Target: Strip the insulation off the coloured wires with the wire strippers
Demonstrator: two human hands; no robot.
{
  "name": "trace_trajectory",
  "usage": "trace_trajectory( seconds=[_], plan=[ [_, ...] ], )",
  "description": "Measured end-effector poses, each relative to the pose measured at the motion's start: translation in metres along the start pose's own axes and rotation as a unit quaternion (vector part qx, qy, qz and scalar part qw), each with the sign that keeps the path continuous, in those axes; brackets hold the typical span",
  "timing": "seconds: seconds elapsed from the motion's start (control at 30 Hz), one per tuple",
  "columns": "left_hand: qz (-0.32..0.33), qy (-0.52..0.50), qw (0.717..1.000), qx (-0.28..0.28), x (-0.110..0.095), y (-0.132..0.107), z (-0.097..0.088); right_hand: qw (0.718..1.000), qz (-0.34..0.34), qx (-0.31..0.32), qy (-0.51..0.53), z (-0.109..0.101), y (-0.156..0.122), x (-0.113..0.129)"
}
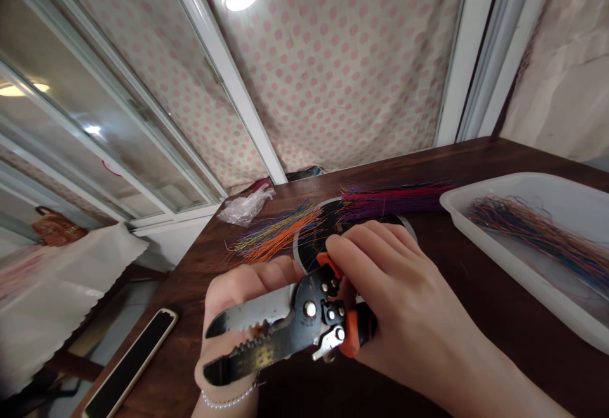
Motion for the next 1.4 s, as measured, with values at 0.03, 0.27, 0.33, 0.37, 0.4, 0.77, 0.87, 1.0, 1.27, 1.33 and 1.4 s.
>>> trace_trajectory(
  seconds=[0.03,0.27,0.33,0.37,0.4,0.77,0.87,1.0,1.27,1.33,1.4],
  plan=[
    [0.003,0.003,1.000,-0.004,0.0003,0.0002,-0.0001,1.000,0.002,0.004,-0.005,0.0000,0.0011,-0.0002],
    [0.004,0.035,0.999,-0.032,0.0010,0.0012,-0.0012,1.000,0.011,0.003,-0.010,0.0012,0.0026,-0.0029],
    [0.001,0.036,0.998,-0.043,0.0004,0.0004,-0.0014,1.000,0.010,0.000,-0.007,0.0011,0.0017,-0.0028],
    [0.000,0.035,0.998,-0.048,0.0001,0.0000,-0.0012,1.000,0.007,-0.001,-0.008,0.0009,0.0013,-0.0025],
    [-0.004,0.033,0.998,-0.053,0.0002,-0.0005,-0.0010,1.000,0.005,-0.003,-0.010,0.0005,0.0008,-0.0022],
    [-0.003,0.021,0.998,-0.053,-0.0015,-0.0011,0.0020,1.000,0.010,-0.002,-0.020,0.0005,0.0014,-0.0053],
    [-0.010,0.017,0.999,-0.049,-0.0019,-0.0006,0.0025,1.000,0.019,-0.005,-0.015,0.0016,0.0025,-0.0073],
    [-0.014,-0.012,0.999,-0.028,-0.0014,-0.0012,0.0038,1.000,0.001,-0.020,-0.016,0.0006,0.0002,-0.0048],
    [-0.029,-0.016,0.999,-0.034,0.0035,-0.0019,0.0006,0.999,-0.008,-0.020,-0.029,-0.0069,0.0021,-0.0044],
    [-0.026,-0.006,0.999,-0.041,0.0016,-0.0014,-0.0010,0.999,-0.016,-0.019,-0.028,-0.0068,0.0040,-0.0047],
    [-0.019,0.000,0.999,-0.041,-0.0016,-0.0010,-0.0019,0.999,-0.017,-0.016,-0.025,-0.0059,0.0052,-0.0052]
  ],
)
Point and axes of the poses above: each hand's wrist, its own y-axis towards the middle knuckle, its own z-axis out of the palm, x = y × z, the point moved 7 cm from there along y, towards the middle knuckle, and after that the axes turned 9 degrees about x, right-handed, at the moved point
